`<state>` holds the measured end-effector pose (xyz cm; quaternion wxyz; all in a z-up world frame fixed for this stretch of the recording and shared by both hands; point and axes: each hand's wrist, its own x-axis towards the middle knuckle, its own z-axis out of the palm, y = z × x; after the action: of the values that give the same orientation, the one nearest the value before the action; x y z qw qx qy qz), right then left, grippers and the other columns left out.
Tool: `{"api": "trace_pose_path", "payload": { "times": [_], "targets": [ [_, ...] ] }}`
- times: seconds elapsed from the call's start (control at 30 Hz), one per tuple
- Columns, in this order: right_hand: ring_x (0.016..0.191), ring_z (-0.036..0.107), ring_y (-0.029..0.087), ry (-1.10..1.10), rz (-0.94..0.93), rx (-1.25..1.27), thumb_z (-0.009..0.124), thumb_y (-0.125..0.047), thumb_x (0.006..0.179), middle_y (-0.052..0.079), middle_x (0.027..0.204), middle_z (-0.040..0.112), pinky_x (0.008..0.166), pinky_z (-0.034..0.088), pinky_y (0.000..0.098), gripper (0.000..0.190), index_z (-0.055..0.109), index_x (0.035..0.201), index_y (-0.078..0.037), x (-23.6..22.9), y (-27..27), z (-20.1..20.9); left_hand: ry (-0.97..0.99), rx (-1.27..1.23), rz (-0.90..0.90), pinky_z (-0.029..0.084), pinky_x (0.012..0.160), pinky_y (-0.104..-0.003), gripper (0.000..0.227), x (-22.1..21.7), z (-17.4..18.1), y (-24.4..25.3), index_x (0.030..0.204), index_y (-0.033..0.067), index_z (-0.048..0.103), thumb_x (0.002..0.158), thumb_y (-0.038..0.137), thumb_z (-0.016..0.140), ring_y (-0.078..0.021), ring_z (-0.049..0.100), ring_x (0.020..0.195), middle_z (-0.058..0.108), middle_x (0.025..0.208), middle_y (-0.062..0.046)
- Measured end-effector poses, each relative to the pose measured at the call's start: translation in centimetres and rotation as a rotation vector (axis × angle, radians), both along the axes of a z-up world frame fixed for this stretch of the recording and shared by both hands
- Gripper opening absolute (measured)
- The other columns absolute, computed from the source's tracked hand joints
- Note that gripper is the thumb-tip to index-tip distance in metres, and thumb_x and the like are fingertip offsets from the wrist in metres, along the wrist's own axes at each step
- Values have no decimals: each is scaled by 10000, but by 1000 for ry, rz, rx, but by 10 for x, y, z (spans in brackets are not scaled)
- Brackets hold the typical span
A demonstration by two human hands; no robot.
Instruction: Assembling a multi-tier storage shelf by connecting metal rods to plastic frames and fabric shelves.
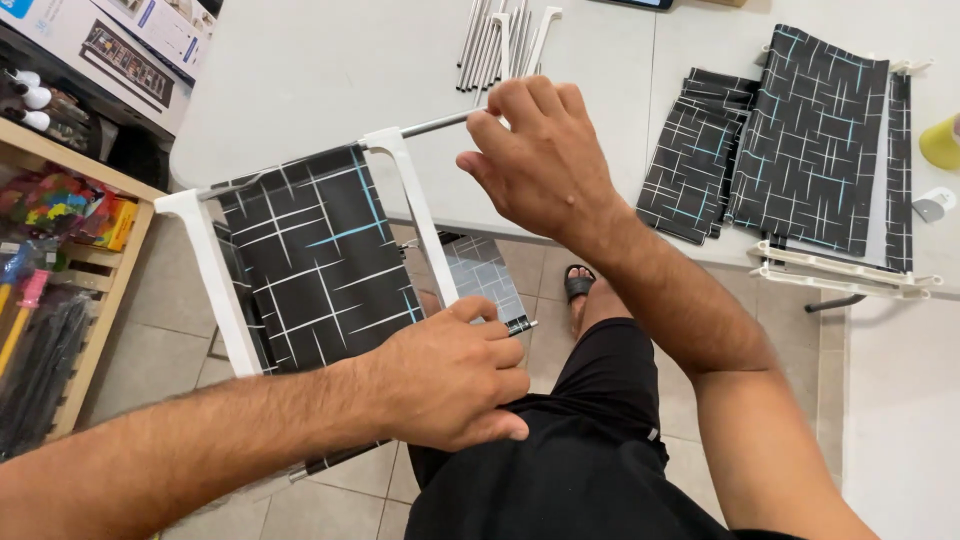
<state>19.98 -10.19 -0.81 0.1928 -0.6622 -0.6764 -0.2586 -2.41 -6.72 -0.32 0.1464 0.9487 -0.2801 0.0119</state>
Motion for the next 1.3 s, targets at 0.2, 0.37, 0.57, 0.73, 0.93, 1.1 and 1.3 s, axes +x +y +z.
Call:
{"api": "trace_pose_path", "payload": {
  "times": [0.2,0.37,0.57,0.73,0.93,1.1,1.3],
  "targets": [
    [948,565,306,105,110,116,596,-345,1078,120,1099,598,814,431,450,278,543,1069,-72,2,20,-13,31,8,16,418,930,-502,410,-10,3,-8,792,134,666,986,491,611,-286,606,683,626,754,-50],
    [663,591,308,133,7,-76,548,-378,1104,37,757,644,611,402,443,352,567,866,-119,6,24,-19,-376,-46,229,523,859,-457,502,8,61,28,971,79,661,1056,507,413,-284,657,909,684,990,-114],
    [565,597,261,225,-17,-239,495,-400,1111,-30,728,667,431,383,442,325,634,942,-160,2,4,5,108,252,863,513,681,-521,517,33,54,116,1081,91,647,1113,533,379,-304,645,791,678,918,-83],
    [599,596,276,327,13,-372,436,-435,1127,-8,670,628,521,437,461,425,572,848,-145,19,2,8,165,161,891,478,639,-538,429,40,53,110,1095,127,571,1094,502,363,-332,656,819,695,886,-73],
    [547,478,213,511,-158,-780,265,-599,1121,8,558,496,575,417,406,711,411,618,-118,14,3,41,104,177,828,496,551,-497,427,42,46,106,1233,156,581,1078,480,349,-293,643,717,672,864,-55],
    [484,458,203,386,-51,-619,256,-659,1079,-21,500,477,511,403,383,736,457,600,-139,18,-1,15,284,253,919,493,661,-518,461,51,71,89,861,86,612,1052,447,397,-306,630,706,678,793,-81],
    [457,452,235,230,-16,-303,244,-667,1079,-29,556,520,418,334,415,689,420,667,-144,18,-8,-16,316,237,931,477,652,-545,465,52,60,88,945,84,583,1013,506,402,-376,637,711,687,778,-103]
  ]
}}
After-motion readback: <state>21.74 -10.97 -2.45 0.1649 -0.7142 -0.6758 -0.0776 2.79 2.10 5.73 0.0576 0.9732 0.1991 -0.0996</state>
